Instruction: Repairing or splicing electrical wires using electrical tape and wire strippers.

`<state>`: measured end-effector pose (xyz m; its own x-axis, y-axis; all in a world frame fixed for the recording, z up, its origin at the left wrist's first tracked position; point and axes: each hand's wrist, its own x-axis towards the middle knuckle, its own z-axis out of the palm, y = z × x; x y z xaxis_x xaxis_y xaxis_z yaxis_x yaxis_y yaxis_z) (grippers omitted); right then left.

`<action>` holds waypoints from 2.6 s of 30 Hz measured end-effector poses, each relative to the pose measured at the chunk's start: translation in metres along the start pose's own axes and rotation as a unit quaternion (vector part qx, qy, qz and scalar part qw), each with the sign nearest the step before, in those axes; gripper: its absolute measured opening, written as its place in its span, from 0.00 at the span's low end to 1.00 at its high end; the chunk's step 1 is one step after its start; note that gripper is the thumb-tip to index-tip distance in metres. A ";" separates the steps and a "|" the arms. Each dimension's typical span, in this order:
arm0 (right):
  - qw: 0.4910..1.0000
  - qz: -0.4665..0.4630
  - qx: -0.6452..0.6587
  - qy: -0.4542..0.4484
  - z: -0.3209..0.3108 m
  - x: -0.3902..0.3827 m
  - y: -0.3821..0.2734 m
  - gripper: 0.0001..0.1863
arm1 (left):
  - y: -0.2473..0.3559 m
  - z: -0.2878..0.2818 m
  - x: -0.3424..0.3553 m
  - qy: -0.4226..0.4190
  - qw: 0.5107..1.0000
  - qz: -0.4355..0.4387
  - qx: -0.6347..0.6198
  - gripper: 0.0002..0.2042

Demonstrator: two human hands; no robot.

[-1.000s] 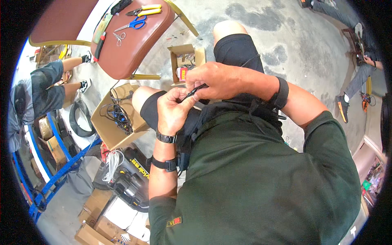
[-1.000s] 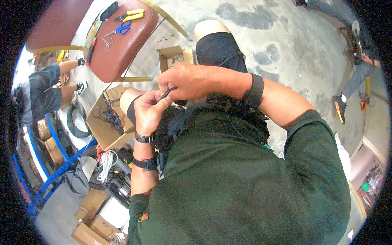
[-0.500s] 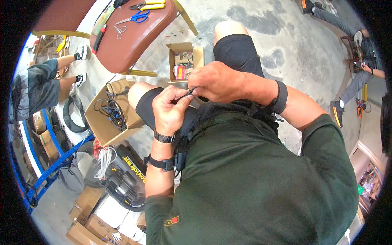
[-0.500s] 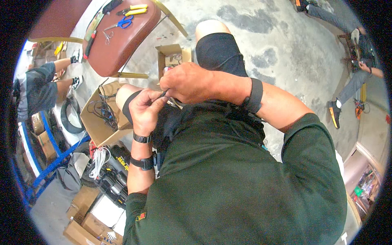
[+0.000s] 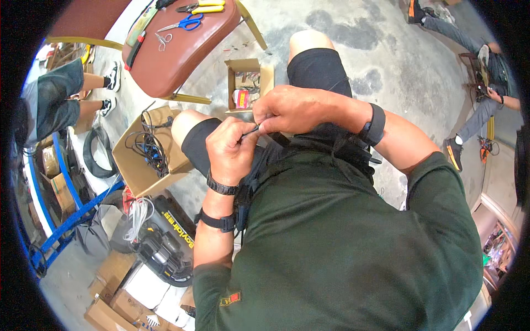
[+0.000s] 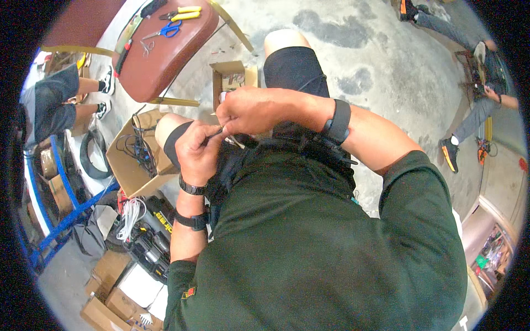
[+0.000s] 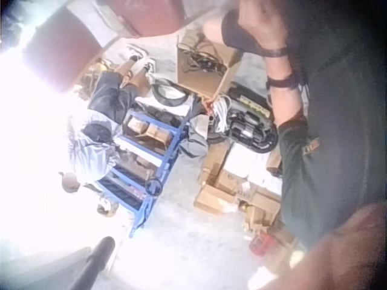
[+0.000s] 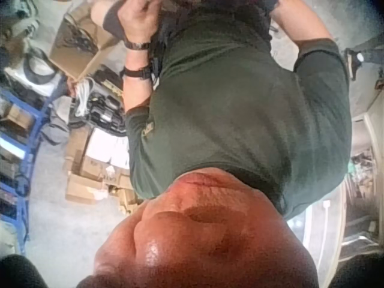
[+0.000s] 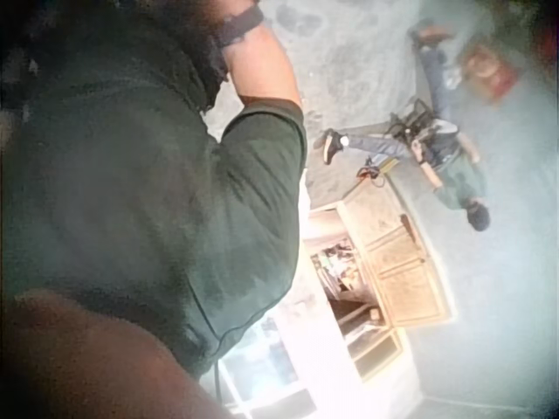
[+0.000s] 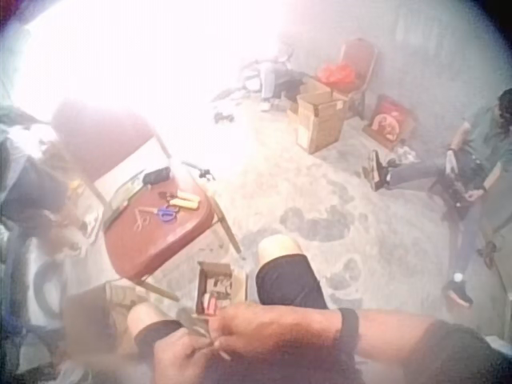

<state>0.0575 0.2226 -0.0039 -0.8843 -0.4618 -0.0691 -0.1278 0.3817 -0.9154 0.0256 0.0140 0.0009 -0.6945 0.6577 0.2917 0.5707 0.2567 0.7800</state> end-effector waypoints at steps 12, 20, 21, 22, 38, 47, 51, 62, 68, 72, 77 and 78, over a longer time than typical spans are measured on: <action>0.998 0.036 0.045 0.017 -0.017 0.004 0.002 0.14 | -0.015 0.009 -0.003 0.038 0.989 -0.124 -0.076 0.06; 0.951 -0.085 -0.036 0.296 -0.015 -0.040 0.010 0.14 | -0.010 0.000 -0.003 0.023 0.938 -0.240 -0.249 0.09; 0.951 -0.083 -0.035 0.297 -0.009 -0.043 0.011 0.14 | -0.010 0.000 -0.003 0.021 0.938 -0.241 -0.249 0.09; 0.942 -0.095 -0.080 0.311 -0.002 -0.046 0.014 0.15 | -0.010 0.000 -0.003 0.025 0.932 -0.252 -0.259 0.09; 0.928 -0.153 -0.148 0.307 0.018 -0.030 0.027 0.11 | -0.005 -0.006 0.004 -0.027 0.912 -0.303 -0.276 0.10; 0.934 -0.168 -0.193 0.249 0.003 -0.030 0.016 0.08 | -0.004 -0.011 0.001 -0.025 0.952 -0.223 -0.207 0.09; 0.959 -0.157 -0.154 0.179 -0.006 -0.030 0.016 0.07 | -0.001 -0.011 0.001 -0.021 0.954 -0.206 -0.218 0.10; 0.988 0.001 0.141 -0.065 -0.033 -0.019 0.013 0.12 | 0.015 -0.012 0.003 -0.025 0.998 0.052 0.023 0.09; 0.972 0.024 0.200 -0.123 -0.031 -0.023 0.016 0.14 | 0.019 -0.007 -0.004 -0.018 0.974 0.168 0.151 0.11; 0.969 0.004 0.191 -0.157 -0.034 -0.017 0.017 0.14 | 0.020 -0.009 -0.005 -0.034 0.961 0.199 0.191 0.14; 0.972 0.040 0.156 -0.169 -0.039 -0.007 0.022 0.13 | 0.010 -0.012 0.003 -0.049 0.959 0.204 0.192 0.15; 0.977 0.042 0.140 -0.157 -0.040 -0.004 0.022 0.13 | 0.006 -0.012 0.005 -0.045 0.961 0.193 0.191 0.14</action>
<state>0.0399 0.2650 -0.0082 -0.6998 -0.6778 -0.2256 0.1051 0.2147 -0.9710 0.0200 0.0098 0.0136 -0.3683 0.8102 0.4560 0.9092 0.2114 0.3588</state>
